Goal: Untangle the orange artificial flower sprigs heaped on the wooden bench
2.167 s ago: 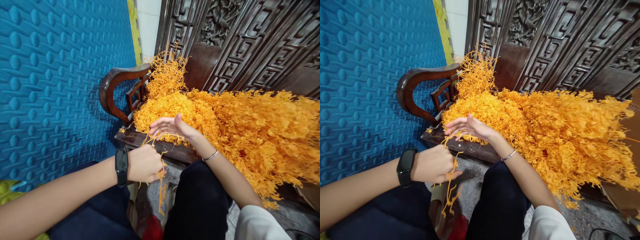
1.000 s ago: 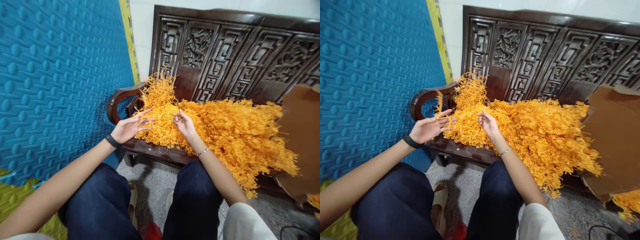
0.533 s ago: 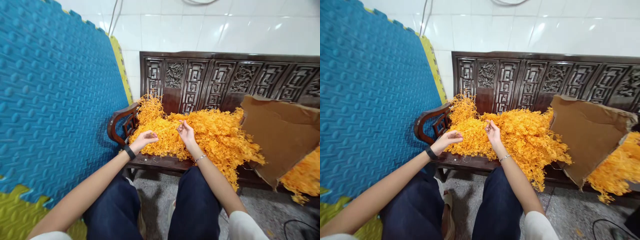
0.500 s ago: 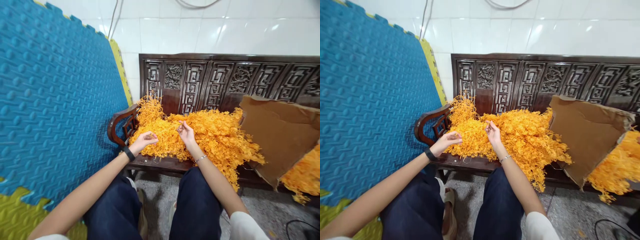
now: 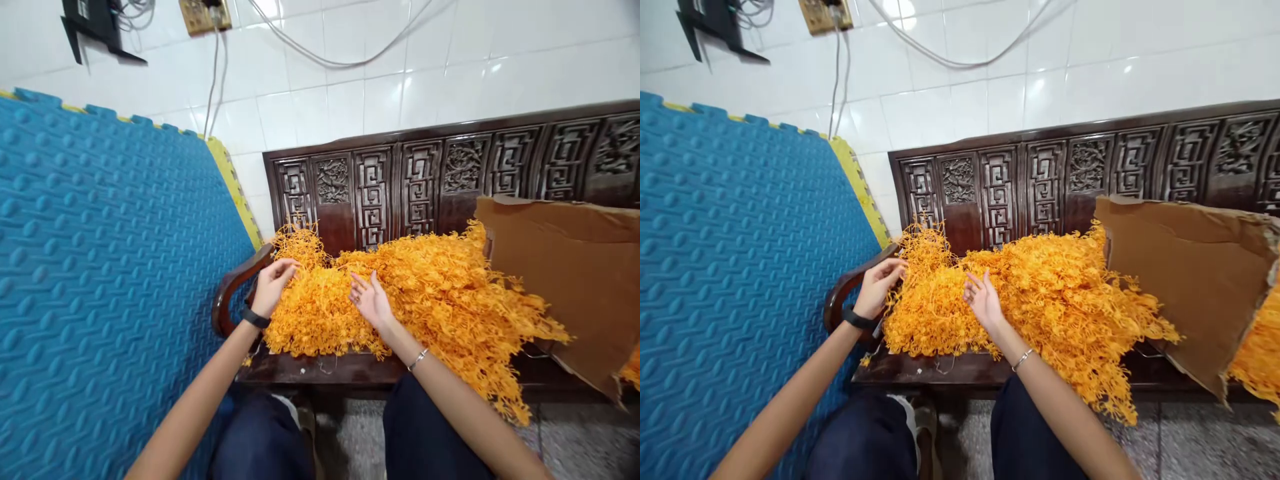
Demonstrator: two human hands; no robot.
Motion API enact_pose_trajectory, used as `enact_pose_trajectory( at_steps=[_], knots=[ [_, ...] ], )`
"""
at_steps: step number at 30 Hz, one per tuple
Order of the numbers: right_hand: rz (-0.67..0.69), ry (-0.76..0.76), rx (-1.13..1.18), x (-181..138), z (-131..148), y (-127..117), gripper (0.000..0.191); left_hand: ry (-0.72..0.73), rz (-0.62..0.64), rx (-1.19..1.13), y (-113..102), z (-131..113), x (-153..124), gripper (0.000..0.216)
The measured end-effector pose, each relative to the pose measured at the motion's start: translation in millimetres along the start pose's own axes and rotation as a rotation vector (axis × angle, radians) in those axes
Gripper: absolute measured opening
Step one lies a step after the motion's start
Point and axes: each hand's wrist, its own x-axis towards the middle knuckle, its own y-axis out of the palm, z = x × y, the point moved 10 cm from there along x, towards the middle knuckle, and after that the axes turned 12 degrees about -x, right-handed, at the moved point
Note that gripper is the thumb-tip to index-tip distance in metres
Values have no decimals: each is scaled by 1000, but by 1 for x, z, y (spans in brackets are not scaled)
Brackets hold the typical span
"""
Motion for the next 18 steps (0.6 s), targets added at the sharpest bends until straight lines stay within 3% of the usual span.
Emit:
enact_pose_trajectory(
  at_steps=[4,11,14,18],
  knots=[
    [39,75,11,5,-17,7,44,129,-158,75,-23,4,82,21],
    [278,142,-83,0,-45,49,46,250,-399,382,-55,24,198,28],
    [323,196,-78,0,-52,62,48,201,-448,527,-63,56,229,39],
    [332,232,17,2,-54,73,44,24,-376,677,-54,129,248,50]
  ],
)
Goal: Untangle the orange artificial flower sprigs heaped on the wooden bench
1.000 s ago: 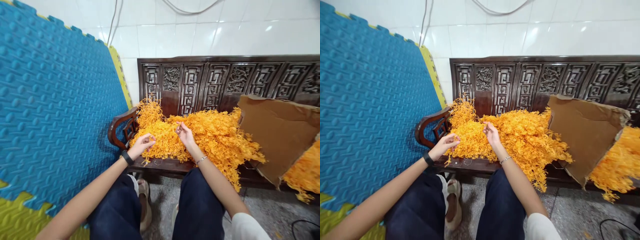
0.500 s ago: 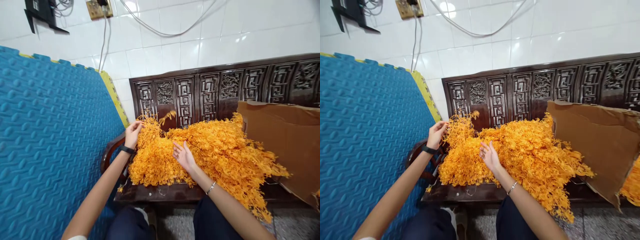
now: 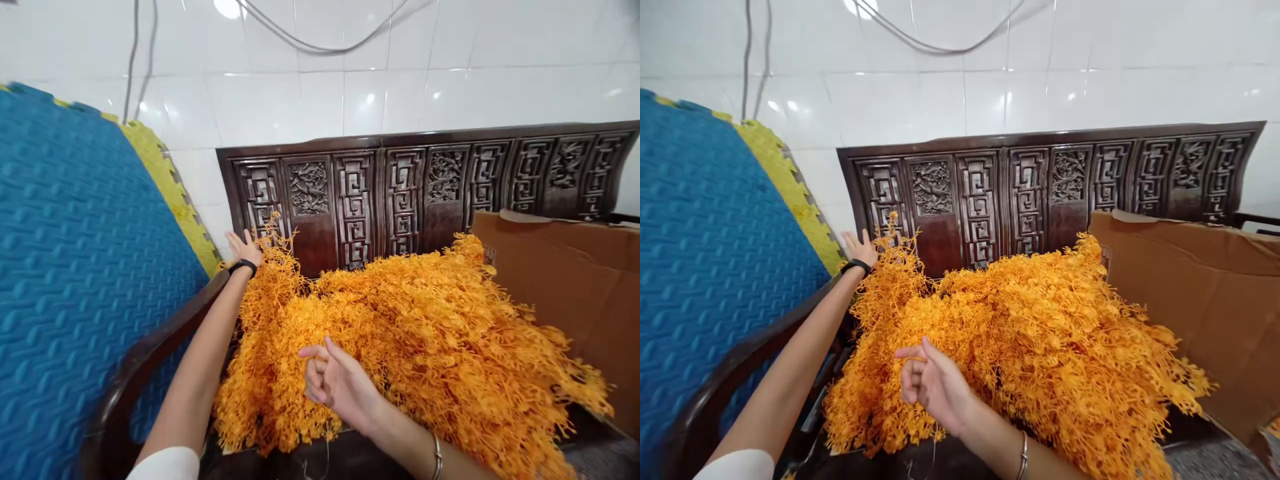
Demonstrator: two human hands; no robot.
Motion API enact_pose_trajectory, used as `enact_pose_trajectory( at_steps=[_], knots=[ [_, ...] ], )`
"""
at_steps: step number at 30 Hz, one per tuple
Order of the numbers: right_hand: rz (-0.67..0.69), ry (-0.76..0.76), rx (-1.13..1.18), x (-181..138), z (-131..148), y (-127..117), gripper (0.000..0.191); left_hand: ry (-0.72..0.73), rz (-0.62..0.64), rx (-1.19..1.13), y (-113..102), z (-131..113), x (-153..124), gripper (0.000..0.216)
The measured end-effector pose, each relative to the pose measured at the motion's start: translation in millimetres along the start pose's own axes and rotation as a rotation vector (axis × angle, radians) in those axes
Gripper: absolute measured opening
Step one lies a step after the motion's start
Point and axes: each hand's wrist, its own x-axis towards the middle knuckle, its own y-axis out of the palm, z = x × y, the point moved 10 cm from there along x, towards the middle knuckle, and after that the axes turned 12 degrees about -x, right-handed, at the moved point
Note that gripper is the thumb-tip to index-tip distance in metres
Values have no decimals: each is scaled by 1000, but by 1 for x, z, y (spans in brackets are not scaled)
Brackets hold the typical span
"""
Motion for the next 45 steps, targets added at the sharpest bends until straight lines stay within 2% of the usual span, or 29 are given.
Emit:
enact_pose_trajectory(
  at_steps=[3,6,9,11,12,14,16,17,19,21,23,25,28,30,33,36,41,45],
  knots=[
    [43,10,-31,1,-3,10,39,-78,109,83,26,26,-6,65],
    [149,16,-150,-1,-6,25,34,-38,158,128,26,17,-10,67],
    [232,47,-232,-5,-11,36,32,46,152,147,15,-22,-21,61],
    [245,71,-270,-9,-14,38,30,196,179,234,11,-67,-41,53],
    [246,84,-304,-11,-16,38,30,268,245,312,14,-89,-57,50],
    [232,114,-442,-15,-19,33,27,327,519,570,31,-114,-99,48],
    [85,101,-721,-17,-12,11,20,326,678,631,31,-132,-141,48],
    [-57,68,-910,-18,-1,-7,16,330,753,647,30,-138,-163,49],
    [-444,-38,-1323,-28,40,-45,12,346,872,656,24,-148,-206,49],
    [-651,-85,-1462,-37,68,-74,19,374,951,648,14,-154,-246,51],
    [-769,-73,-1564,-41,88,-102,36,401,1031,627,5,-156,-284,54],
    [-839,2,-1657,-43,100,-129,50,419,1105,604,-3,-157,-319,55],
    [-791,137,-1772,-39,100,-154,62,426,1193,577,-8,-155,-363,51],
    [-724,202,-1835,-34,98,-162,52,418,1234,560,-5,-152,-384,48],
    [-692,257,-1890,-30,101,-166,28,389,1260,531,9,-149,-399,48],
    [-734,210,-1878,-28,117,-165,21,347,1252,507,29,-143,-396,47],
    [-893,35,-1680,-27,145,-171,15,269,1191,442,69,-128,-365,44],
    [-947,-124,-1480,-21,156,-175,15,228,1109,339,106,-117,-336,69]
  ],
)
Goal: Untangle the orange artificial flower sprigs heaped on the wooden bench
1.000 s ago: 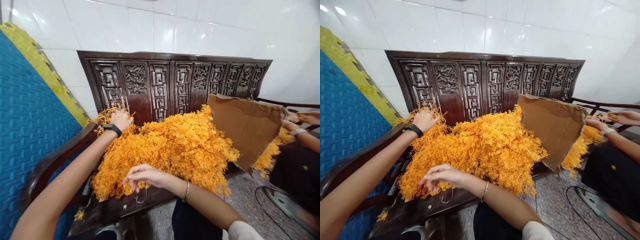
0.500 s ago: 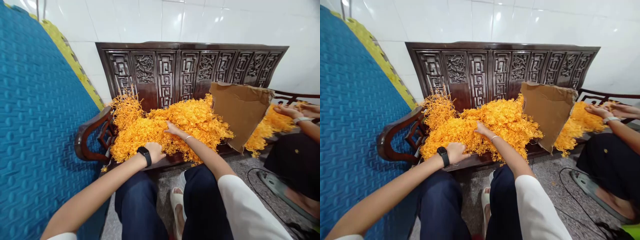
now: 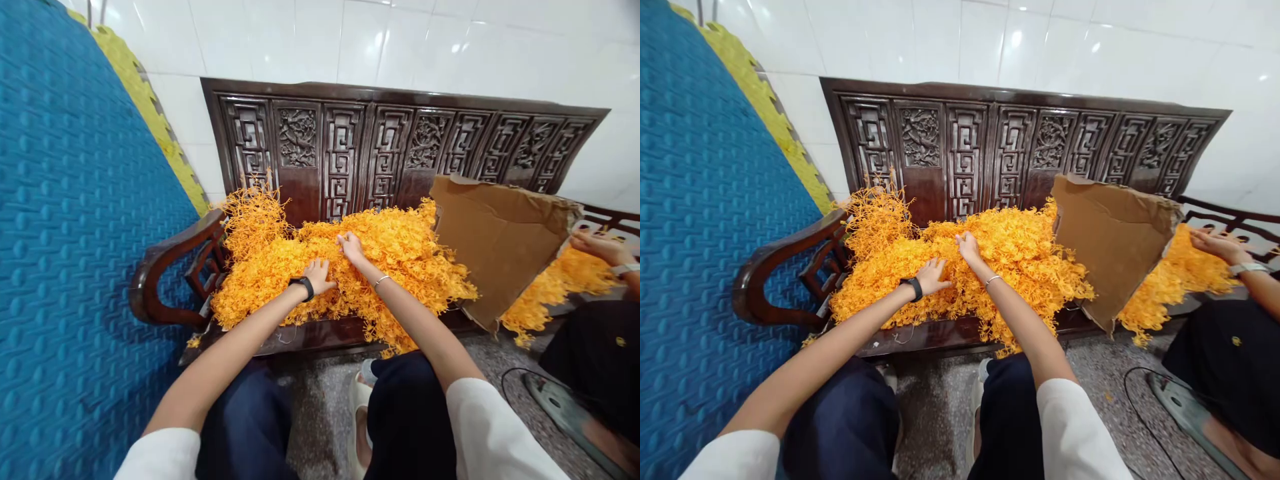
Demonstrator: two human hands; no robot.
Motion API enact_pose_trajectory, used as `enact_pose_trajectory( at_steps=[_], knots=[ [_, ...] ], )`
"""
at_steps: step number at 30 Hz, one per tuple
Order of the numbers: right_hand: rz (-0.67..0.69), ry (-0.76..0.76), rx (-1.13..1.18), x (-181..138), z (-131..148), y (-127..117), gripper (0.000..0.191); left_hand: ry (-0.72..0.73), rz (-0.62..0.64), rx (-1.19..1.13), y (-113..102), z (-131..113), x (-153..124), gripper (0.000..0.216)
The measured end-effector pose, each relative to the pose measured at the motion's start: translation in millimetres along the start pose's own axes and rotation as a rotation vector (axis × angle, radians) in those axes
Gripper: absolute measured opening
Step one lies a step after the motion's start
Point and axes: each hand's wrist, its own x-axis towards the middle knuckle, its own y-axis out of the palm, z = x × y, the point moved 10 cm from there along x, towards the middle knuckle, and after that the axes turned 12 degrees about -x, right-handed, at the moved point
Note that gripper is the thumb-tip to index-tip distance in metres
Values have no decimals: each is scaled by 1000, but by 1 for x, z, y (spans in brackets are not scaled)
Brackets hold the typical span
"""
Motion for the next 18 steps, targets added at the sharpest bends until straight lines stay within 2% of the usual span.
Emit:
enact_pose_trajectory(
  at_steps=[4,7,10,13,18],
  knots=[
    [-110,-66,210,15,14,-18,20,73,62,-85,14,3,37,80],
    [-189,-89,354,26,21,-40,20,116,121,-124,28,2,54,71],
    [-252,-94,468,34,25,-58,22,141,131,-148,36,1,62,64],
    [-295,-96,541,40,28,-70,26,162,97,-167,32,0,67,59],
    [-389,-103,754,47,31,-95,36,164,17,-214,11,0,80,45]
  ],
)
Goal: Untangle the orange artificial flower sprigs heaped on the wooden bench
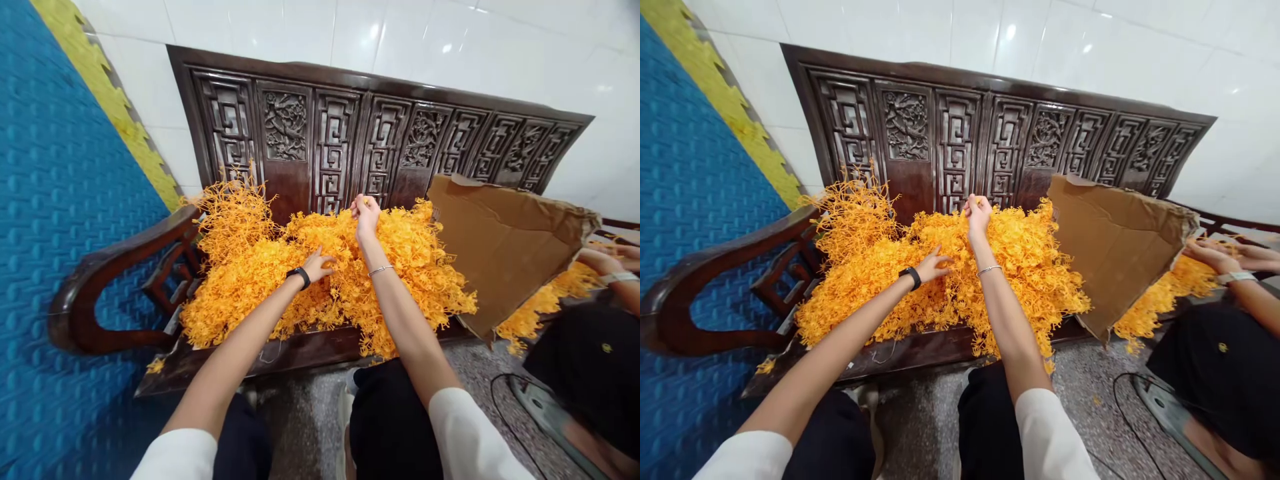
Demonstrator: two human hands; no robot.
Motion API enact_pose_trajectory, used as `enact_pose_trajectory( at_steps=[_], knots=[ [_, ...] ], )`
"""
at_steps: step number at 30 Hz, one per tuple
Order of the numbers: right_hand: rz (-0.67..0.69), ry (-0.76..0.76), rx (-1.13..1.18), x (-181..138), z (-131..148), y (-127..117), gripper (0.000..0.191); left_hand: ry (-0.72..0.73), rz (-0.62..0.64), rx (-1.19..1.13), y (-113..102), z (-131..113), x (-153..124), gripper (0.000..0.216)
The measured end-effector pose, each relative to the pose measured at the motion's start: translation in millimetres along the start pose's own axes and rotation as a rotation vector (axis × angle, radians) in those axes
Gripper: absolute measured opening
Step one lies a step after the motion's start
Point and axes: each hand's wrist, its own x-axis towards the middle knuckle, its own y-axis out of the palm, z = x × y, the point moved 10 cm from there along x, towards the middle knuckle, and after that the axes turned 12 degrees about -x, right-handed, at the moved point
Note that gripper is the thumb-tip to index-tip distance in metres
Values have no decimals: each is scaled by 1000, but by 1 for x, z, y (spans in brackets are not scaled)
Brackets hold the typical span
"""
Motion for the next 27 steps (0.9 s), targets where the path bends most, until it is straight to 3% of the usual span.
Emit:
enact_pose_trajectory(
  at_steps=[5,8,10,13,15,17,19,24,27],
  knots=[
    [-62,-43,108,7,9,-7,41,-7,-33,4,-3,-3,15,43],
    [-30,-61,99,4,23,-3,38,-7,-26,23,4,2,21,45],
    [0,-122,97,2,58,0,33,-29,3,44,10,12,21,45],
    [-44,-391,207,-2,156,-11,19,-72,76,73,19,27,16,39],
    [-87,-574,307,-7,210,-20,24,-63,91,81,18,28,14,37],
    [47,-632,193,-10,227,-3,22,-39,67,83,12,23,16,39],
    [211,-565,24,-17,198,24,24,-37,58,88,6,17,21,40],
    [641,-53,-1,-56,51,80,33,-100,154,101,7,23,27,36],
    [803,86,38,-80,17,98,29,-134,184,103,11,35,25,34]
  ],
)
